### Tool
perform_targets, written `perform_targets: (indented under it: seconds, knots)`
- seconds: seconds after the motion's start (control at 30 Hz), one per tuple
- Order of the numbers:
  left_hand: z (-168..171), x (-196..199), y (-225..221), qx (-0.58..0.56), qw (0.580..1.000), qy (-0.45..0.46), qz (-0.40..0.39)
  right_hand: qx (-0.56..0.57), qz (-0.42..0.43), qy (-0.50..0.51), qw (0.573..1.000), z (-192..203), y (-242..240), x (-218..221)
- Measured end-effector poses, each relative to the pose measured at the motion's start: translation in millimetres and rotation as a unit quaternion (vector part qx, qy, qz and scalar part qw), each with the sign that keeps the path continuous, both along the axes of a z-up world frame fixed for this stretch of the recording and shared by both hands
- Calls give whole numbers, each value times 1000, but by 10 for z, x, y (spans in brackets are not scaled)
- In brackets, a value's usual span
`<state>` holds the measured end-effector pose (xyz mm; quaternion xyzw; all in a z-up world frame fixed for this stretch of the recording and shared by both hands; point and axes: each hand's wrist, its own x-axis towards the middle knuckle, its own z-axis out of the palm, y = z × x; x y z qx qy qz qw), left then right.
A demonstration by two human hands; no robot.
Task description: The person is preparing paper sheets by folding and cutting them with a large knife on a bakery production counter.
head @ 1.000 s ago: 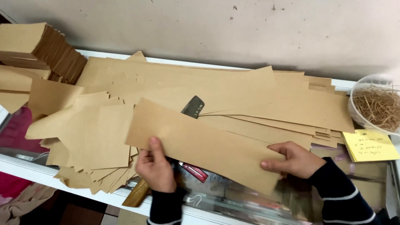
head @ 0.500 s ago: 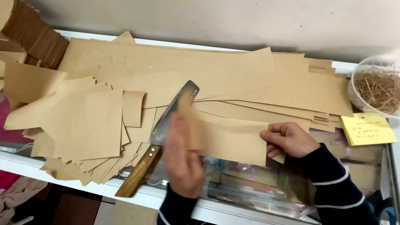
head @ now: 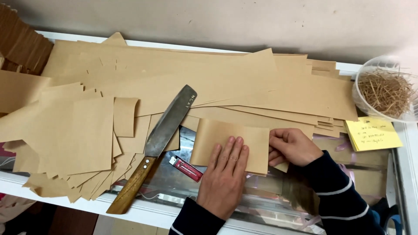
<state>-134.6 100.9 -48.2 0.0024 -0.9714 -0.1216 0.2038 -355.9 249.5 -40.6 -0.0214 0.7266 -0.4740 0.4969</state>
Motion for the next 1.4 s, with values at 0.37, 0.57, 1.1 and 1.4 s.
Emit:
perform_targets:
  seconds: [0.37, 0.57, 1.1, 1.4]
  knots:
    - [-108, -55, 19, -26, 999, -35, 20, -7, -34, 16, 999, 1, -21, 25]
    - [-21, -50, -18, -6, 1000, -20, 9, -13, -34, 31, 999, -198, 68, 11]
    - [-40, 299, -772, 52, 995, -9, 81, -7, 3, 30, 1000, -106, 100, -17]
    - [-90, 301, -796, 50, 995, -1, 85, -1, 10, 33, 999, -107, 115, -23]
